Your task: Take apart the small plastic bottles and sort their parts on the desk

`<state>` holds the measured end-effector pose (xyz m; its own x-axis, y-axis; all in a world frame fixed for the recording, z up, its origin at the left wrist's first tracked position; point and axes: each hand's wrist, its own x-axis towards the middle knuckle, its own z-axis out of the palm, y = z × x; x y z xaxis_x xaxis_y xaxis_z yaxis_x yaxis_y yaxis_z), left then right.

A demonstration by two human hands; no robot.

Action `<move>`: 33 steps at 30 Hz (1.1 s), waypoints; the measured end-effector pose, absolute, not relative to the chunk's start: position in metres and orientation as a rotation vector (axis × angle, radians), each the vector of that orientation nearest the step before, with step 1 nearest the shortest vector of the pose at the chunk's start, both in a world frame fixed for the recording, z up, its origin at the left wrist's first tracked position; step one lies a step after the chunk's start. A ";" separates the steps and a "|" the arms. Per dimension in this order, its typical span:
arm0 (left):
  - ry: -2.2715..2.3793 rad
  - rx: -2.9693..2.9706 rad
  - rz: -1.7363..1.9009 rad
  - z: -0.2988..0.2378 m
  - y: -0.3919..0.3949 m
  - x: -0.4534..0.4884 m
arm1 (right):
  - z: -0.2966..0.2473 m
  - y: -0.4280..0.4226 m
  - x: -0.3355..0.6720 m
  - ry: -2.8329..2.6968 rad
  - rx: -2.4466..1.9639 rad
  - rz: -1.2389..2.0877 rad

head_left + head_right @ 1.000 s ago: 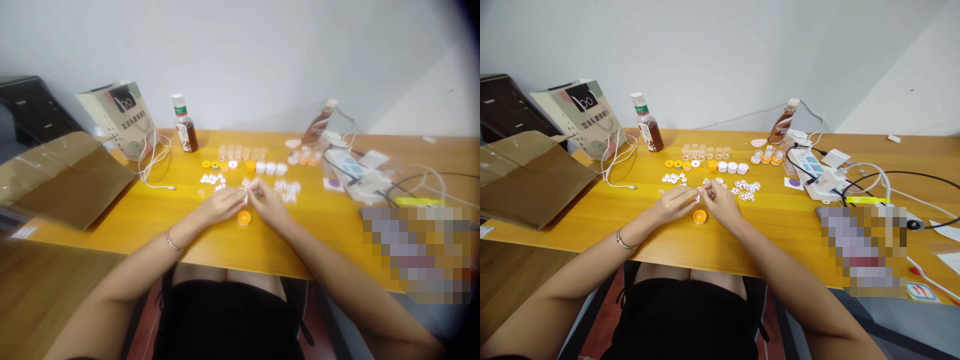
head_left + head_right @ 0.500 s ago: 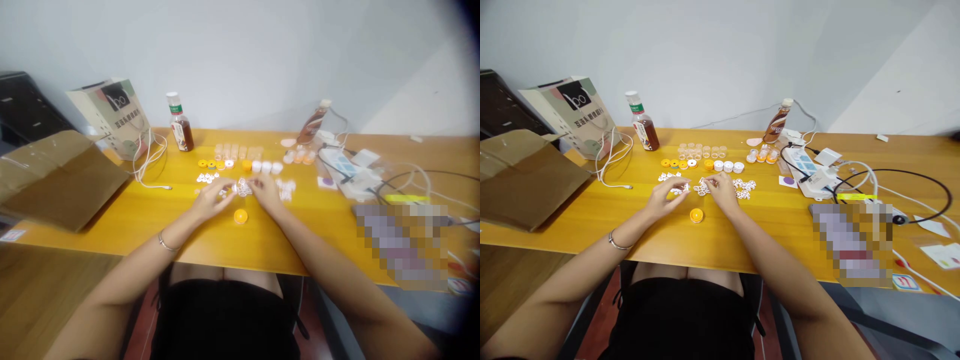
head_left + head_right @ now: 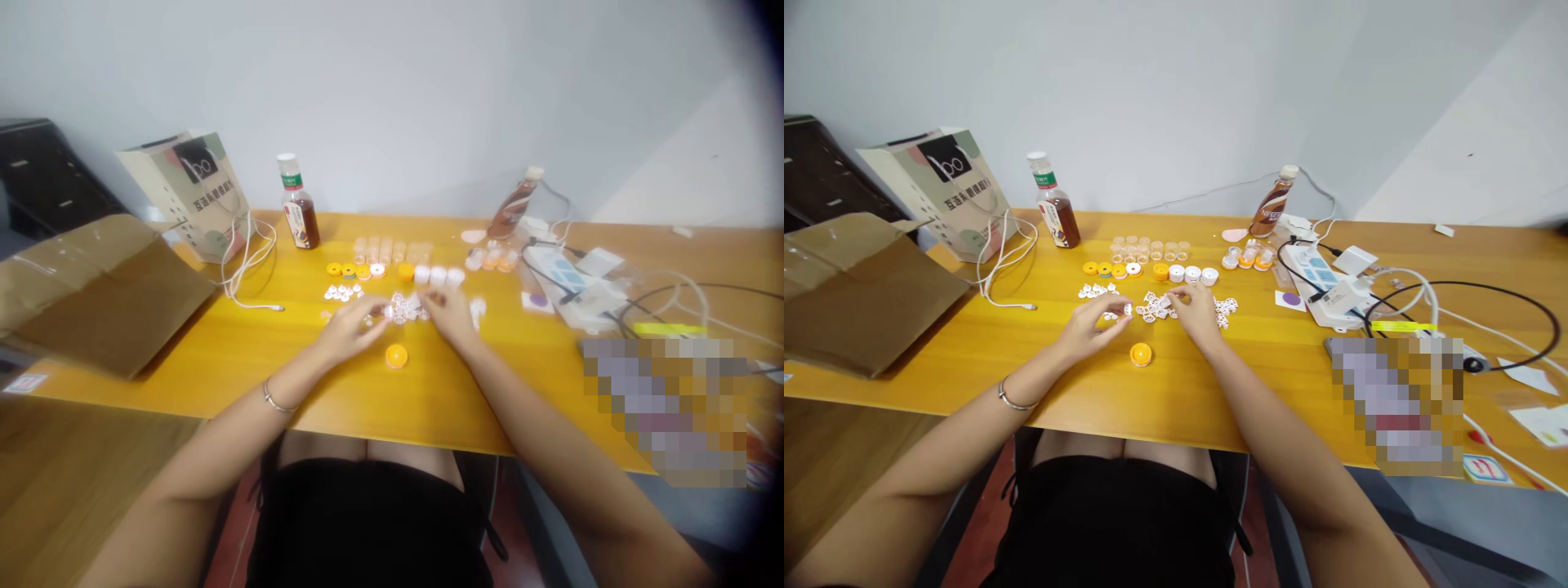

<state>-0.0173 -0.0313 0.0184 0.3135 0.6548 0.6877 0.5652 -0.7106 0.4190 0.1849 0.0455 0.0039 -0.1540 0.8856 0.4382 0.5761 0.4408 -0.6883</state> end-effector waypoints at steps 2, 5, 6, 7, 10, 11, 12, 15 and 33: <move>1.143 2.474 1.363 0.018 -0.031 -0.017 | 0.006 0.046 0.189 -1.841 -1.249 0.466; 1.143 2.489 1.358 0.019 -0.032 -0.017 | 0.006 0.046 0.191 -1.875 -1.253 0.498; 1.147 2.493 1.354 0.019 -0.032 -0.017 | 0.006 0.045 0.191 -1.891 -1.249 0.517; 1.153 2.494 1.355 0.020 -0.032 -0.017 | 0.006 0.045 0.191 -1.904 -1.246 0.534; 1.148 2.496 1.358 0.021 -0.033 -0.017 | 0.006 0.043 0.190 -1.919 -1.252 0.554; 1.140 2.496 1.358 0.021 -0.033 -0.017 | 0.006 0.042 0.189 -1.918 -1.256 0.556; 1.127 2.495 1.356 0.021 -0.033 -0.017 | 0.007 0.042 0.189 -1.918 -1.256 0.557; 1.089 2.488 1.357 0.021 -0.034 -0.016 | 0.009 0.041 0.190 -1.938 -1.243 0.564; 0.845 2.015 1.246 0.017 -0.036 -0.008 | 0.034 -0.018 0.165 -2.053 -0.847 0.794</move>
